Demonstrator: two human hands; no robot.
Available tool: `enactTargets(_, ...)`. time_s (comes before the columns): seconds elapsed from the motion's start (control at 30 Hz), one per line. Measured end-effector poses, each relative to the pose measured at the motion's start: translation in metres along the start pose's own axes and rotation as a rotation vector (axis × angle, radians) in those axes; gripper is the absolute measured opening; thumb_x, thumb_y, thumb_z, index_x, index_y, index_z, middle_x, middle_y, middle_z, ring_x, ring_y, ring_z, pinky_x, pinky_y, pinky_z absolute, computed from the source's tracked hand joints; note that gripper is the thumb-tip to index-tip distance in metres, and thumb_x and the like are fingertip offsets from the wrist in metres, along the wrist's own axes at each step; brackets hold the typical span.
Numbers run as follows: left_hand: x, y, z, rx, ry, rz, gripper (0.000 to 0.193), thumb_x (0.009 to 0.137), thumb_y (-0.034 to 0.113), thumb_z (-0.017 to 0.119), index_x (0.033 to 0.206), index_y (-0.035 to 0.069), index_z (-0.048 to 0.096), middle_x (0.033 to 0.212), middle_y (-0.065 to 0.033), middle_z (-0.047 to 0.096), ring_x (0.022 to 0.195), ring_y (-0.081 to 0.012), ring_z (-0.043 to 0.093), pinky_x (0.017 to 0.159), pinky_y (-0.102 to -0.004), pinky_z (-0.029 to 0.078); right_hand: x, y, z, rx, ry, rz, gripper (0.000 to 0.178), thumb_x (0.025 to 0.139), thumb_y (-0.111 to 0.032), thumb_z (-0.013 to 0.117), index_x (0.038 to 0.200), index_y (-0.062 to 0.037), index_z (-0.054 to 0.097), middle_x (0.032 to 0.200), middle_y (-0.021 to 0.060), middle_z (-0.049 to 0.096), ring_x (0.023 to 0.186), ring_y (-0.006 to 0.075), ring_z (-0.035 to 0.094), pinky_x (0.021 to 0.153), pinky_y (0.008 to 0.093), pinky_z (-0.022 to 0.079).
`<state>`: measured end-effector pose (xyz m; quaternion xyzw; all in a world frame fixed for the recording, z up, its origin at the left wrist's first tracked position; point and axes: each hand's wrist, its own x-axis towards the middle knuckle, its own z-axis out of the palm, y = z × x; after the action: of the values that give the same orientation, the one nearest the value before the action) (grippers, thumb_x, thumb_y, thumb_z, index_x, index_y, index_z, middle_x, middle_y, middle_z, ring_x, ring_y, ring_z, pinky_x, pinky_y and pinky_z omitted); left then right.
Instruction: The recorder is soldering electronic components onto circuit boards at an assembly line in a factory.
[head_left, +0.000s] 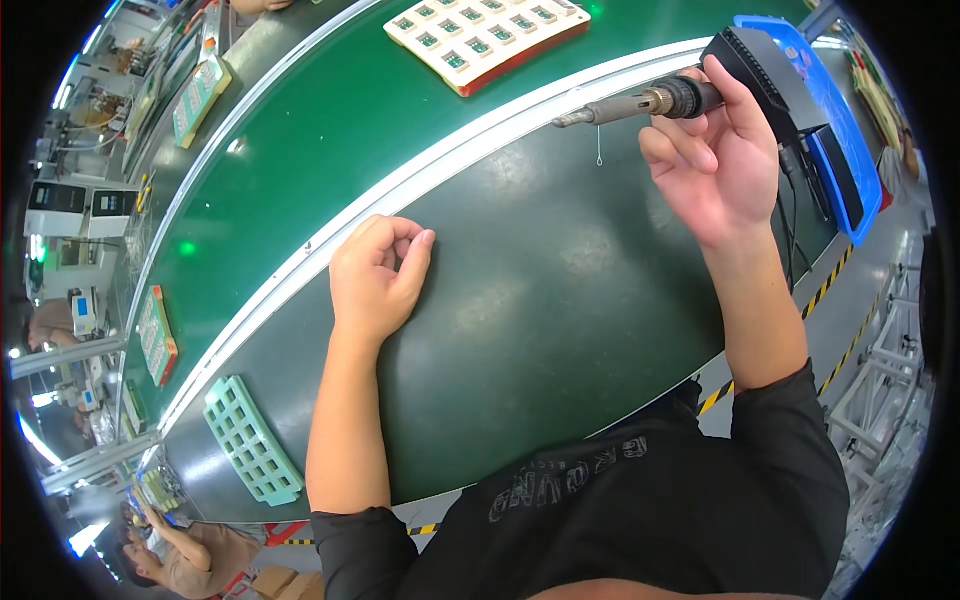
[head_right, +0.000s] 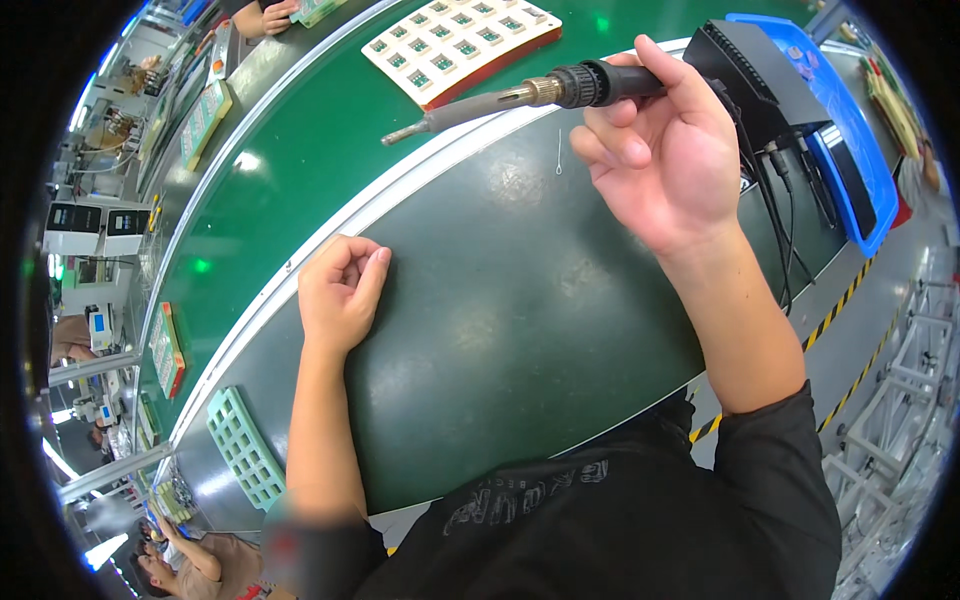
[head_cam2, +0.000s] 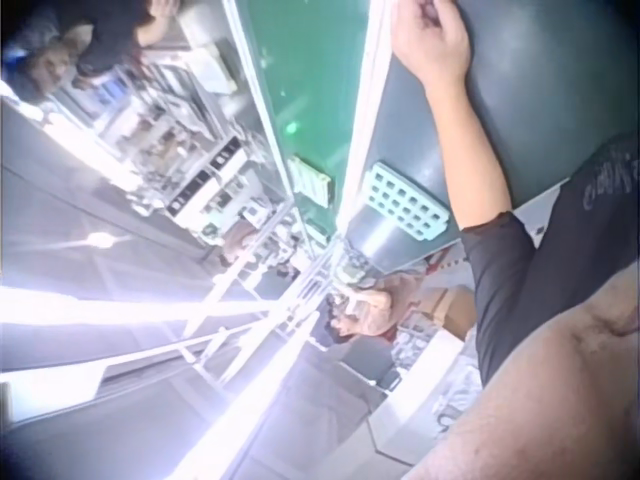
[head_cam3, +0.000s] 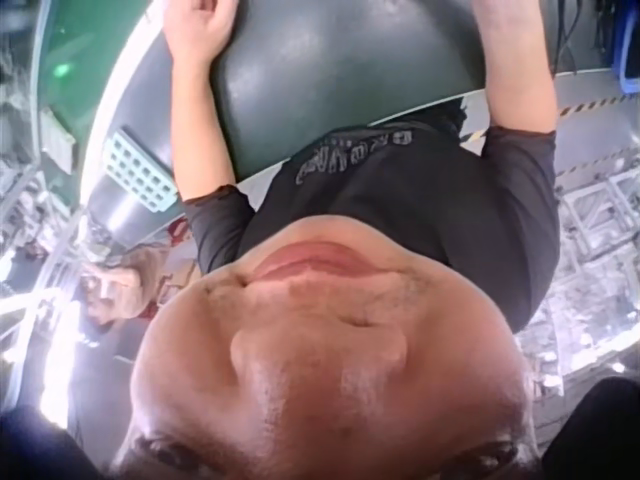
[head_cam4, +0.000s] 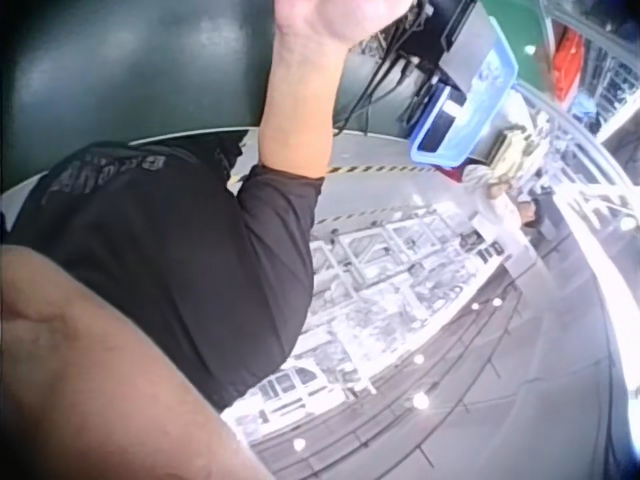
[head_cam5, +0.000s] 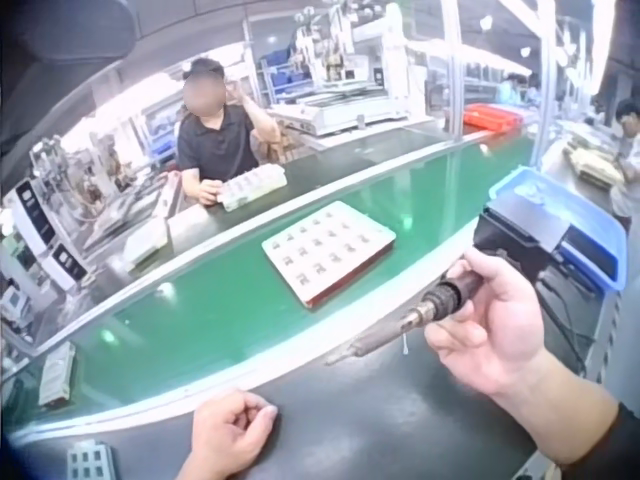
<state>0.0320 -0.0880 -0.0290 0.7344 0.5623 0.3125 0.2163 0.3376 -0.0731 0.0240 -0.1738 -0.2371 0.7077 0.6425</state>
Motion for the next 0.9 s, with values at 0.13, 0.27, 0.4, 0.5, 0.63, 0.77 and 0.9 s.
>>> enactTargets(0.13,0.000,0.000,0.001,-0.004,-0.001,0.039,0.009,0.076,0.010,0.071,0.073,0.005,0.063,0.060,-0.0021,0.051,0.051,-0.0124,0.044,0.048,-0.0263,0.035,-0.001,0.001,0.000,0.012,0.001,-0.009,0.025,0.095,-0.024,0.047,0.088,-0.0074,0.065,0.062,0.0020,0.055,0.046,0.0089,0.036,0.051,0.0253,0.028)
enactTargets(0.27,0.000,0.000,0.000,0.036,-0.003,0.048,0.010,0.076,0.010,0.071,0.073,0.005,0.063,0.060,-0.0029,0.051,0.051,-0.0130,0.045,0.048,-0.0267,0.036,0.000,0.002,-0.002,-0.003,-0.041,-0.008,0.026,0.095,-0.024,0.047,0.088,-0.0071,0.065,0.064,0.0034,0.058,0.046,0.0088,0.037,0.051,0.0257,0.028)
enactTargets(0.4,0.000,0.003,0.001,-0.002,0.000,0.040,0.009,0.076,0.009,0.070,0.075,0.005,0.063,0.060,-0.0017,0.050,0.050,-0.0112,0.043,0.047,-0.0255,0.035,-0.002,0.002,-0.001,-0.057,-0.026,-0.045,0.031,0.098,-0.025,0.042,0.093,-0.0063,0.066,0.063,0.0010,0.056,0.042,0.0061,0.036,0.053,0.0233,0.028)
enactTargets(0.5,-0.001,-0.003,0.003,-0.158,0.018,-0.054,0.008,0.078,0.006,0.068,0.079,0.004,0.061,0.060,0.0033,0.049,0.050,-0.0044,0.038,0.047,-0.0205,0.032,0.004,0.001,-0.004,-0.262,-0.011,-0.237,0.033,0.098,-0.027,0.041,0.094,-0.0046,0.064,0.068,0.0019,0.053,0.049,0.0073,0.039,0.054,0.0241,0.026)
enactTargets(0.63,-0.002,-0.002,0.000,-0.177,-0.012,-0.106,0.011,0.077,0.008,0.069,0.076,0.005,0.059,0.060,0.0033,0.049,0.049,-0.0038,0.037,0.046,-0.0201,0.030,0.011,0.016,0.015,-0.494,0.231,-0.654,0.016,0.095,-0.019,0.054,0.087,-0.0051,0.056,0.068,0.0017,0.055,0.051,0.0060,0.046,0.049,0.0200,0.037)
enactTargets(0.77,-0.003,-0.006,0.001,-0.079,-0.045,-0.047,0.011,0.076,0.009,0.070,0.077,0.005,0.060,0.060,0.0021,0.050,0.048,-0.0055,0.038,0.046,-0.0213,0.031,0.014,0.018,0.005,-0.632,0.188,-0.713,0.021,0.098,-0.023,0.049,0.093,-0.0043,0.056,0.070,0.0040,0.056,0.050,0.0078,0.047,0.049,0.0199,0.039)
enactTargets(0.9,-0.001,0.001,0.001,0.024,-0.007,0.084,0.009,0.075,0.009,0.071,0.079,0.005,0.063,0.063,-0.0012,0.053,0.047,-0.0093,0.042,0.046,-0.0236,0.034,0.014,0.018,0.003,-0.690,0.152,-0.740,0.021,0.099,-0.022,0.047,0.094,-0.0034,0.056,0.072,0.0047,0.055,0.050,0.0073,0.047,0.048,0.0182,0.038)
